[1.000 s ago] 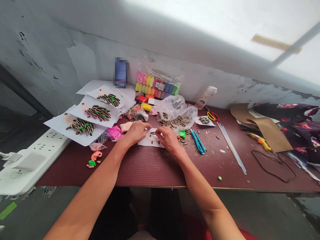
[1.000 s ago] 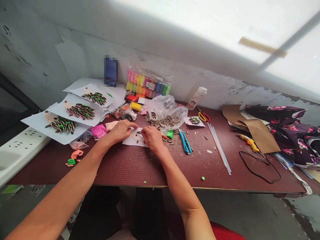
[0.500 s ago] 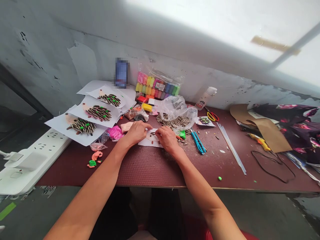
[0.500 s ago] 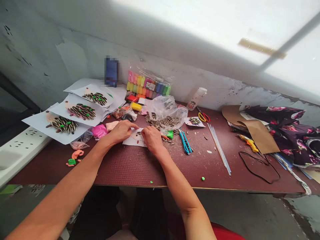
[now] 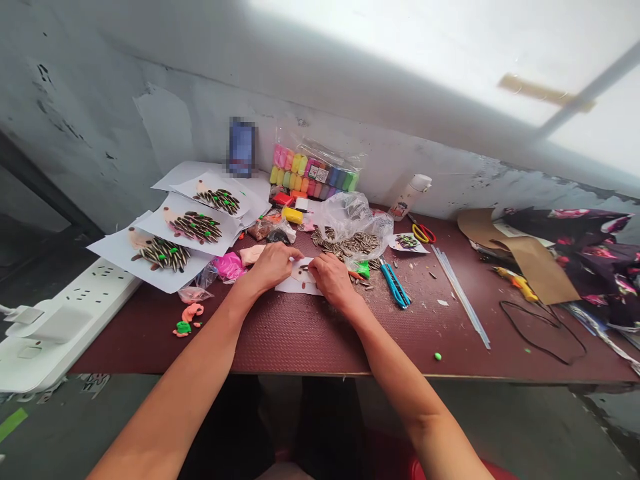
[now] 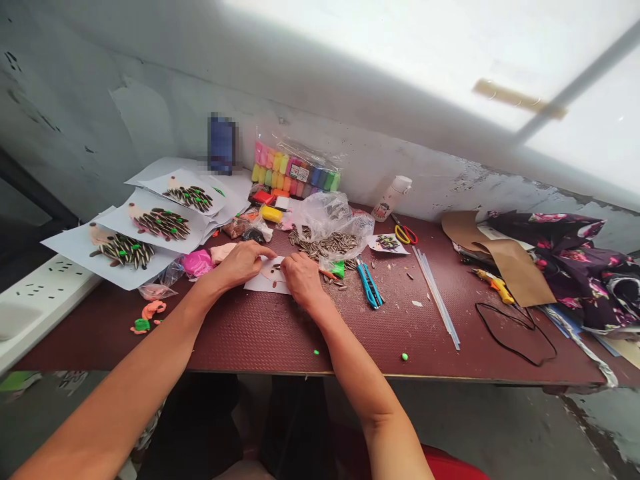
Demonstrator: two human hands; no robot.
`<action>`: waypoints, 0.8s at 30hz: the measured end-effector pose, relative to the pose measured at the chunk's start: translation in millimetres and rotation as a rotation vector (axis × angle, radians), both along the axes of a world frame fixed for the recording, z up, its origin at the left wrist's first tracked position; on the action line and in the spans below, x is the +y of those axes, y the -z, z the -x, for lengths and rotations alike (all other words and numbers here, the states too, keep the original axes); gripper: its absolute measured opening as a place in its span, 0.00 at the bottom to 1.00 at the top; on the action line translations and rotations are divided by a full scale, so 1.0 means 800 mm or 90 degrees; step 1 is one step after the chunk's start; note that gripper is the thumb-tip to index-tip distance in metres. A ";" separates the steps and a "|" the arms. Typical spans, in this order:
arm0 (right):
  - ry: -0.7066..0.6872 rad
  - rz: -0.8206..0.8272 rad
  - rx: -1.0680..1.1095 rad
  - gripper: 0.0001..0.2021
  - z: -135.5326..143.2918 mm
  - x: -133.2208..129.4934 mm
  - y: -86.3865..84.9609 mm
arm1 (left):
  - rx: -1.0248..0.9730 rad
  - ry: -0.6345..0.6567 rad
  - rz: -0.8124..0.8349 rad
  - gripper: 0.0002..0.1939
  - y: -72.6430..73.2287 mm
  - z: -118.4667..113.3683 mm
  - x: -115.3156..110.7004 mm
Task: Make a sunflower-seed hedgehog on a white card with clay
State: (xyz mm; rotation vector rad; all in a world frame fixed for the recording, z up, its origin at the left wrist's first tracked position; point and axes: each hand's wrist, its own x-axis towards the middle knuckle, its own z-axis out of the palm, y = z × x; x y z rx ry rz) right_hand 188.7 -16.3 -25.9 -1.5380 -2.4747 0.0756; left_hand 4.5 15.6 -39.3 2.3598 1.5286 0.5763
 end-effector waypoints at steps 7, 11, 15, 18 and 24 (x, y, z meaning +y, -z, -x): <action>0.020 -0.008 0.086 0.06 -0.013 -0.004 -0.012 | -0.003 0.001 0.016 0.23 -0.003 0.001 -0.001; 0.097 -0.024 0.108 0.08 -0.027 0.004 -0.015 | -0.004 0.001 0.012 0.23 -0.001 0.001 -0.001; 0.188 -0.018 0.092 0.10 -0.040 0.013 -0.012 | 0.000 0.003 0.009 0.23 -0.002 0.002 -0.001; 0.202 -0.007 0.074 0.11 -0.044 0.020 -0.009 | 0.001 0.010 0.007 0.23 -0.002 0.002 -0.001; 0.167 -0.035 0.036 0.11 -0.035 0.043 -0.004 | -0.020 0.022 0.014 0.23 -0.001 0.002 0.001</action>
